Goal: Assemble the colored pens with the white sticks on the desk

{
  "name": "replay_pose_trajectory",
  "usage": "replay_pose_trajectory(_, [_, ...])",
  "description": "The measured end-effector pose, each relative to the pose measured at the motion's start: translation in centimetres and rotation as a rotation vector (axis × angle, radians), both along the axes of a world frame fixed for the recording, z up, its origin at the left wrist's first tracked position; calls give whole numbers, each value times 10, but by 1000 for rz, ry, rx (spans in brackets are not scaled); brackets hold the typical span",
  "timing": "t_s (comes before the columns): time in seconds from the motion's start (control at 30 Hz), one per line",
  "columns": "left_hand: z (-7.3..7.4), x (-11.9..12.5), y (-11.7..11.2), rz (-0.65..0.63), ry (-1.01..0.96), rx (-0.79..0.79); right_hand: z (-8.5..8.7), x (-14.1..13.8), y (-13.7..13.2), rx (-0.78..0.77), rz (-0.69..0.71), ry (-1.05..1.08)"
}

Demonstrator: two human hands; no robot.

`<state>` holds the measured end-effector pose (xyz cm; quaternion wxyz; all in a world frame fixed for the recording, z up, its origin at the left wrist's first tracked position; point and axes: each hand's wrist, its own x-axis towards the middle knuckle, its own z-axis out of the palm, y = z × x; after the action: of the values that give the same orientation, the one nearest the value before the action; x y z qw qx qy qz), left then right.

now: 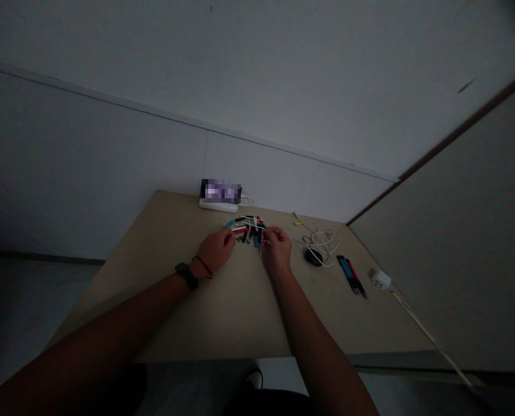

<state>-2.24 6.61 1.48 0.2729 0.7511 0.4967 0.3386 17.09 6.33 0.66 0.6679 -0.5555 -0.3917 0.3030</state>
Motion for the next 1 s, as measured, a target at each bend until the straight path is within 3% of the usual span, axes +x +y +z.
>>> replay_pose_trajectory(0.2, [4, 1, -2, -27, -131, -13, -7, 0, 0, 23, -29, -471])
replay_pose_trajectory(0.4, [6, 3, -2, -92, -194, 83, -11, -2, -1, 37, 16, -656])
replay_pose_trajectory(0.8, [11, 2, -4, -59, -324, 136, -2, -10, -7, 0, 131, -552])
replay_pose_trajectory(1.0, [8, 5, -5, -90, -513, -23, 6, -15, -12, -21, 287, -468])
